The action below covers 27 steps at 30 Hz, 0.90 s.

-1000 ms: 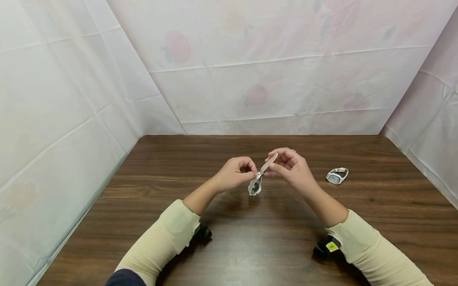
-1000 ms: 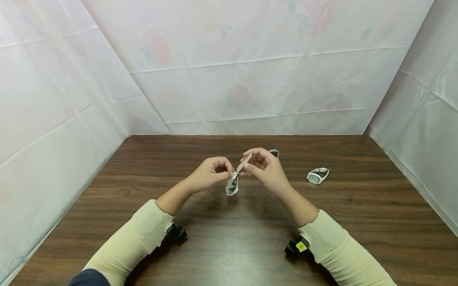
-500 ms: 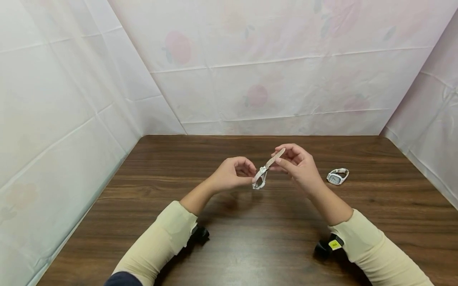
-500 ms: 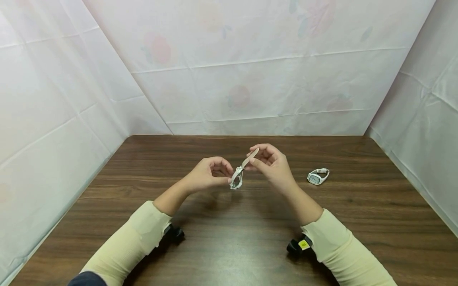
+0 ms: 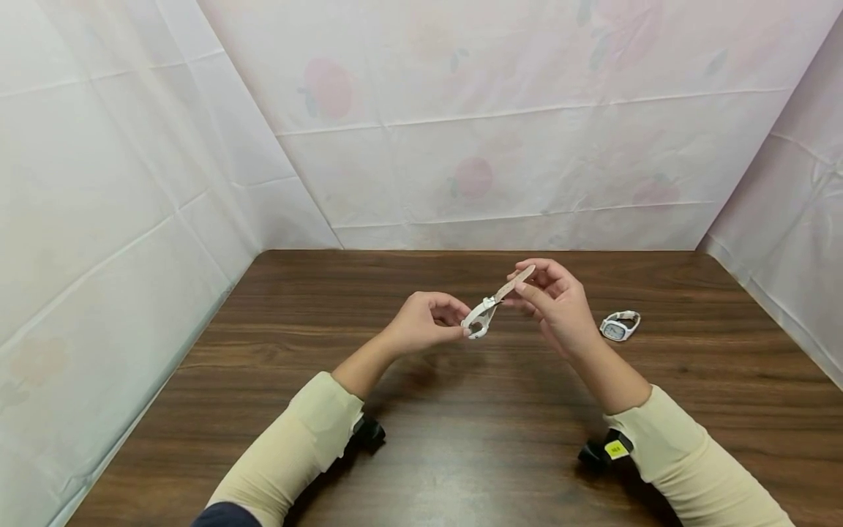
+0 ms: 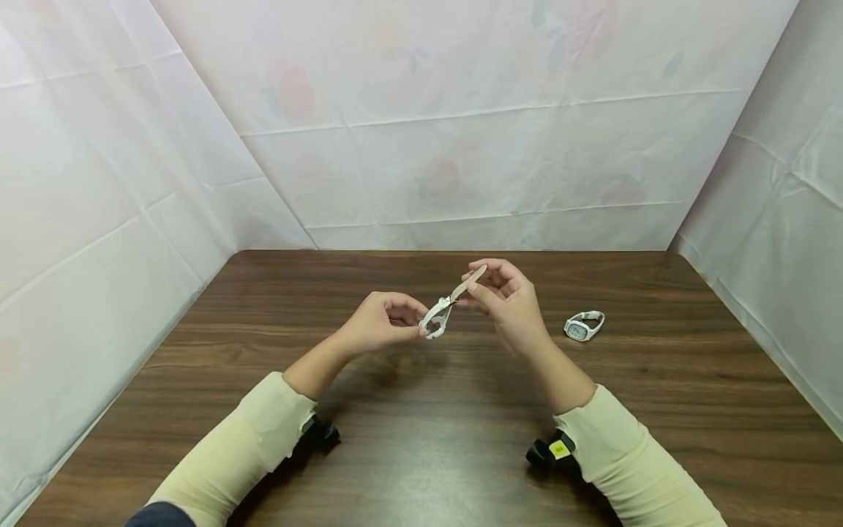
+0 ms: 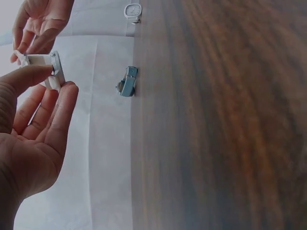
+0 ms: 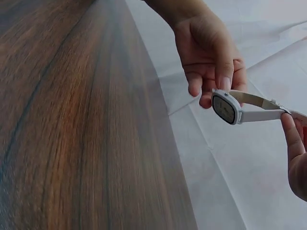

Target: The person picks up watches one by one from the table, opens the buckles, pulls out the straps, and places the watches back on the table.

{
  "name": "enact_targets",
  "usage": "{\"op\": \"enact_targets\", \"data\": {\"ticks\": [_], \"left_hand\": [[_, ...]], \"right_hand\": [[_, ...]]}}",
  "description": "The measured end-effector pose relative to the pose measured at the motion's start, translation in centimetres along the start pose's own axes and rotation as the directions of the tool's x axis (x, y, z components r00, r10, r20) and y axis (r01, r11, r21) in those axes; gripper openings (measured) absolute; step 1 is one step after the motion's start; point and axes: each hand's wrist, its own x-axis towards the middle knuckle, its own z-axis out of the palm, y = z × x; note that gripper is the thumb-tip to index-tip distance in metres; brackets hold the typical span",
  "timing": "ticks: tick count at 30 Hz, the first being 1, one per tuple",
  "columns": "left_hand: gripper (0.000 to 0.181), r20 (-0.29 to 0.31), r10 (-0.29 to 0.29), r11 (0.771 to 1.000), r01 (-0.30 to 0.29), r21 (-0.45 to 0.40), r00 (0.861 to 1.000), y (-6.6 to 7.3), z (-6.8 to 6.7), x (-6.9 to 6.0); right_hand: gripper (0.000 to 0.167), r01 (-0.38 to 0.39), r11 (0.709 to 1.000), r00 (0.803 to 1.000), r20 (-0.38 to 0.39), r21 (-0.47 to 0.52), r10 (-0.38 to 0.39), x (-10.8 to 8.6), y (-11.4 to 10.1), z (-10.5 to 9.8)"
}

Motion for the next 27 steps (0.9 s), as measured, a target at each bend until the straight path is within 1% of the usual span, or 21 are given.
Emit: {"op": "enact_targets", "data": {"ticks": [4, 9, 14, 16, 19, 22, 24, 27], "left_hand": [[0.018, -0.011, 0.005, 1.0, -0.005, -0.001, 1.0, 0.0, 0.1, 0.0], [0.018, -0.016, 0.017, 1.0, -0.016, 0.01, 1.0, -0.1, 0.2, 0.1], [0.018, -0.037, 0.013, 1.0, -0.013, 0.014, 0.999, 0.0, 0.2, 0.1], [0.018, -0.054, 0.0, 1.0, 0.001, 0.007, 0.999, 0.2, 0.2, 0.1], [0.019, -0.083, -0.02, 1.0, 0.018, -0.02, 0.996, 0.4, 0.3, 0.1], [0.02, -0.106, -0.028, 0.998, 0.022, -0.06, 0.994, 0.5, 0.3, 0.1], [0.02, -0.116, -0.029, 0.996, 0.019, -0.089, 0.993, 0.5, 0.3, 0.1], [0.02, -0.123, -0.035, 0.991, 0.019, -0.131, 0.992, 0.5, 0.4, 0.2]], "right_hand": [[0.027, 0.004, 0.998, 1.0, 0.022, -0.062, -0.003, 0.0, 0.1, -0.2], [0.03, 0.001, 0.982, 0.999, 0.036, -0.191, 0.006, -0.1, 0.3, -0.2], [0.027, 0.005, 0.969, 0.999, 0.041, -0.247, 0.006, -0.4, 0.3, -0.2], [0.026, -0.008, 0.967, 0.999, 0.043, -0.256, 0.02, -0.5, 0.3, -0.3], [0.027, -0.054, 0.955, 0.997, 0.045, -0.292, 0.07, -0.8, 0.6, -0.4], [0.032, -0.102, 0.925, 0.991, 0.045, -0.365, 0.127, -1.0, 1.0, -0.4], [0.032, -0.123, 0.893, 0.988, 0.035, -0.434, 0.153, -1.1, 1.3, -0.3], [0.031, -0.152, 0.847, 0.983, 0.011, -0.509, 0.183, -1.3, 1.7, 0.0]]}}
